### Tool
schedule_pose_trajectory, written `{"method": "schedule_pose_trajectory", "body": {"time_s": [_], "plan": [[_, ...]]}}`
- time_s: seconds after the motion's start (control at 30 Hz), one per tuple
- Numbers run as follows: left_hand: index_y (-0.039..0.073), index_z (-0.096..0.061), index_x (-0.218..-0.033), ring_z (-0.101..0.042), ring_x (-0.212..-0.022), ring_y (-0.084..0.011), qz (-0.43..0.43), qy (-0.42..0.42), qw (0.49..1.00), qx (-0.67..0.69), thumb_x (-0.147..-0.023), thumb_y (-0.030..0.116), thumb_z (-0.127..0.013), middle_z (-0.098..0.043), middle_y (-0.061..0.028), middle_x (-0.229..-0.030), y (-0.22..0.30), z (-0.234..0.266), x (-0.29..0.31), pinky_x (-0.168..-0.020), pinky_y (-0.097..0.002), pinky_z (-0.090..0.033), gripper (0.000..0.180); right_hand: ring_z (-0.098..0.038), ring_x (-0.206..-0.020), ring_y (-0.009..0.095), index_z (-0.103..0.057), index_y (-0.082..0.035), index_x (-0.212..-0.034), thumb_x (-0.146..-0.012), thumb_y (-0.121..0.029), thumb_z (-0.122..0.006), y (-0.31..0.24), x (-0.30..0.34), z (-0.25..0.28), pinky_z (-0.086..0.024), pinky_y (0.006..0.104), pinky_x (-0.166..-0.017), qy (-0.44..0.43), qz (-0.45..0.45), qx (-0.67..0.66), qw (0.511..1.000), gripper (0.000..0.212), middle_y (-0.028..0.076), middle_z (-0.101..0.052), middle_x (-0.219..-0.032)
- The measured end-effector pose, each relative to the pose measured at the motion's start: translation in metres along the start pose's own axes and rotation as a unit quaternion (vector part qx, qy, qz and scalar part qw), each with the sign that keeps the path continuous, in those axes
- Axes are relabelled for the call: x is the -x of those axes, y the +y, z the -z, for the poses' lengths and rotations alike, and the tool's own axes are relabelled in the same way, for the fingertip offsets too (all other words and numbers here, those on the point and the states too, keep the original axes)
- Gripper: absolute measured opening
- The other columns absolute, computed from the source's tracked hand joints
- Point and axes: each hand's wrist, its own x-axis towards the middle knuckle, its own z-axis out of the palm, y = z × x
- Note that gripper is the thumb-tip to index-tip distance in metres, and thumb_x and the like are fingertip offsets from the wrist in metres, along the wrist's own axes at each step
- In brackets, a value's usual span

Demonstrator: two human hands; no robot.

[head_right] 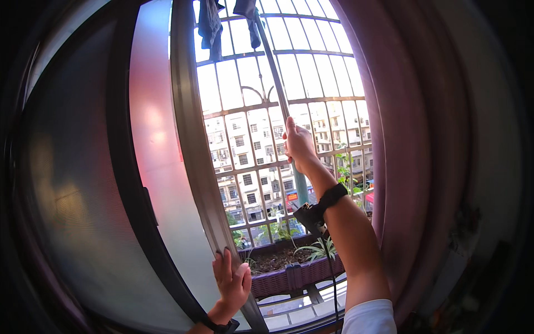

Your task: Hang washed clothes on a drying rack outside a window.

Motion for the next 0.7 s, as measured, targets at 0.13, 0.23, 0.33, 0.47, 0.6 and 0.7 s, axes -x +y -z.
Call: {"method": "schedule_pose_trajectory", "body": {"time_s": [0.13,0.23,0.33,0.47,0.6,0.7], "plan": [[0.017,-0.059,-0.103,-0.037,-0.124,-0.0443,0.013,-0.006,1.0,-0.002,-0.077,0.017,-0.067,-0.042,-0.0228,-0.135,0.0,0.0,0.0,-0.102,-0.0528,-0.028,0.027,-0.033,-0.038,0.009,-0.046,-0.006,-0.079,-0.095,-0.053,-0.033,-0.015,-0.019,-0.014,-0.031,0.0273,-0.037,0.007,-0.006,0.01,1.0,0.051,-0.002,-0.036,-0.05],[0.017,-0.06,-0.101,-0.038,-0.123,-0.0446,0.005,-0.011,1.0,-0.006,-0.077,0.017,-0.067,-0.042,-0.0225,-0.135,-0.001,0.0,0.001,-0.102,-0.0525,-0.028,0.025,-0.034,-0.039,0.008,-0.047,-0.006,-0.082,-0.094,-0.054,-0.033,-0.024,-0.034,-0.013,-0.032,0.027,-0.038,0.014,-0.018,0.027,0.999,0.052,-0.002,-0.038,-0.053],[0.019,-0.061,-0.101,-0.037,-0.125,-0.0419,0.011,-0.017,1.0,-0.007,-0.077,0.018,-0.067,-0.041,-0.0209,-0.136,0.0,-0.001,0.001,-0.103,-0.0508,-0.027,0.025,-0.034,-0.039,0.008,-0.047,-0.006,-0.082,-0.094,-0.055,-0.031,-0.03,-0.045,-0.006,-0.033,0.0262,-0.04,0.008,-0.026,0.031,0.999,0.052,-0.002,-0.038,-0.054],[0.019,-0.061,-0.103,-0.036,-0.127,-0.0387,0.009,-0.014,1.0,-0.016,-0.078,0.019,-0.066,-0.041,-0.0186,-0.138,-0.001,0.001,0.0,-0.105,-0.0485,-0.026,0.025,-0.032,-0.037,0.008,-0.044,-0.007,-0.079,-0.094,-0.055,-0.03,-0.023,-0.046,-0.006,-0.032,0.0257,-0.037,-0.003,-0.007,0.033,0.999,0.052,-0.003,-0.037,-0.051],[0.019,-0.061,-0.102,-0.036,-0.128,-0.0379,0.007,-0.023,0.999,-0.021,-0.079,0.019,-0.065,-0.043,-0.0184,-0.136,0.0,0.003,-0.001,-0.105,-0.0478,-0.025,0.023,-0.031,-0.036,0.008,-0.042,-0.008,-0.08,-0.094,-0.054,-0.03,-0.003,-0.035,-0.01,-0.031,0.0259,-0.036,-0.023,-0.032,0.015,0.999,0.05,-0.003,-0.036,-0.051],[0.018,-0.061,-0.101,-0.037,-0.126,-0.0377,0.004,-0.01,1.0,-0.027,-0.079,0.019,-0.065,-0.044,-0.0187,-0.135,0.002,0.002,-0.003,-0.105,-0.0477,-0.026,0.023,-0.031,-0.036,0.007,-0.041,-0.009,-0.081,-0.095,-0.054,-0.03,0.013,-0.032,-0.01,-0.03,0.0246,-0.036,-0.04,-0.041,-0.005,0.998,0.049,-0.003,-0.035,-0.052]]}}
